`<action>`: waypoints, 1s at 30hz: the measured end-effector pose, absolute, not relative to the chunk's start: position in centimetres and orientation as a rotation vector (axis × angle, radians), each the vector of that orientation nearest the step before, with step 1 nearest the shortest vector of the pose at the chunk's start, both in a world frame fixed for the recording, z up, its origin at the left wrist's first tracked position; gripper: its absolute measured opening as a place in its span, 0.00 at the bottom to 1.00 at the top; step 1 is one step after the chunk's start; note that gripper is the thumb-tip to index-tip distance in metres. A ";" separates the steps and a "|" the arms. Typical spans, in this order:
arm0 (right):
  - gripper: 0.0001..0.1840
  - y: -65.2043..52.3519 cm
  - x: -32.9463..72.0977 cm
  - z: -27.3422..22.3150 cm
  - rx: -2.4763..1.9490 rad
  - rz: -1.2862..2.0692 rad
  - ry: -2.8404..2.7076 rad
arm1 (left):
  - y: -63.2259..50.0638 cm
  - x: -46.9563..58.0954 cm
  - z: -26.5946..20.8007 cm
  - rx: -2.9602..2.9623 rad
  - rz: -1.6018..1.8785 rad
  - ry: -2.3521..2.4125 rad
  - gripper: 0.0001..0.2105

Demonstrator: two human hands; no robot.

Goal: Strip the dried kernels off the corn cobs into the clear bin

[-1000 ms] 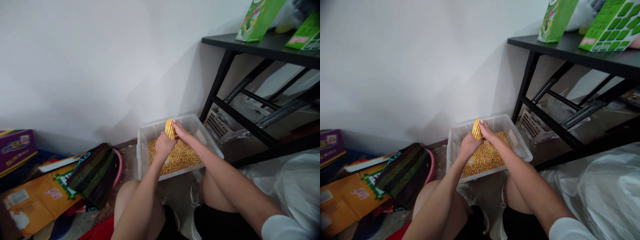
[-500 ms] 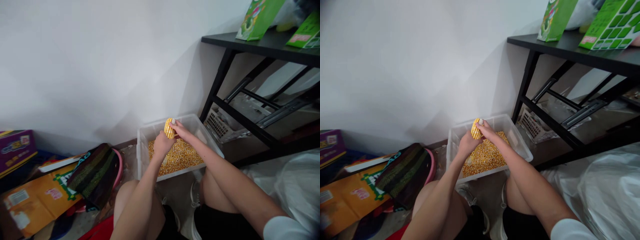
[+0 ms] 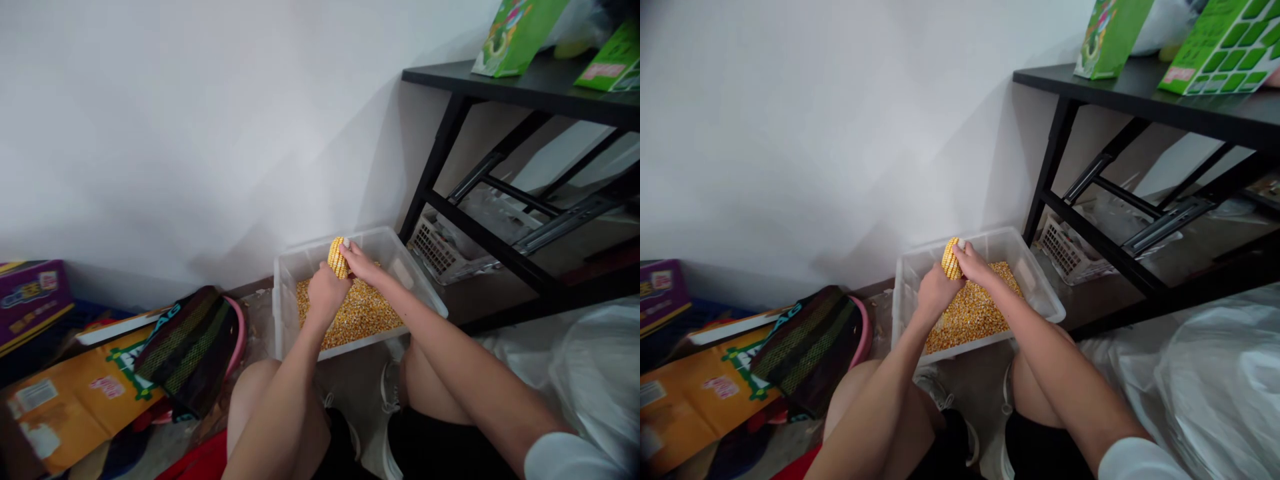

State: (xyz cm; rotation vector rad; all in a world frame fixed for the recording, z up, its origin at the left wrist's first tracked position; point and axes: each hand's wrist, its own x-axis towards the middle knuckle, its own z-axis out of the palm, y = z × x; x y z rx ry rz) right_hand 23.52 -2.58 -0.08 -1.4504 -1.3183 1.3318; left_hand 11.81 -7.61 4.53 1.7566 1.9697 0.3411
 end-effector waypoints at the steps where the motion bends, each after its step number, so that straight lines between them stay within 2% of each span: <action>1: 0.25 -2.5 23.4 -0.2 -1.471 1.287 -1.340 | -7.7 11.9 4.6 1.758 0.340 1.991 0.21; 11: 0.23 -2.9 22.2 0.7 -1.496 1.118 -1.388 | -8.1 12.2 4.6 1.797 0.349 2.088 0.17; 17: 0.26 -2.9 22.2 0.8 -1.443 1.278 -1.258 | -8.2 11.9 4.7 1.805 0.337 2.073 0.19; 22: 0.20 -3.1 22.9 2.1 -1.278 1.588 -1.185 | -7.7 11.1 5.4 1.746 0.367 1.987 0.24; 30: 0.19 -3.0 22.7 1.4 -1.323 1.466 -1.236 | -7.6 11.2 5.1 1.729 0.362 1.990 0.24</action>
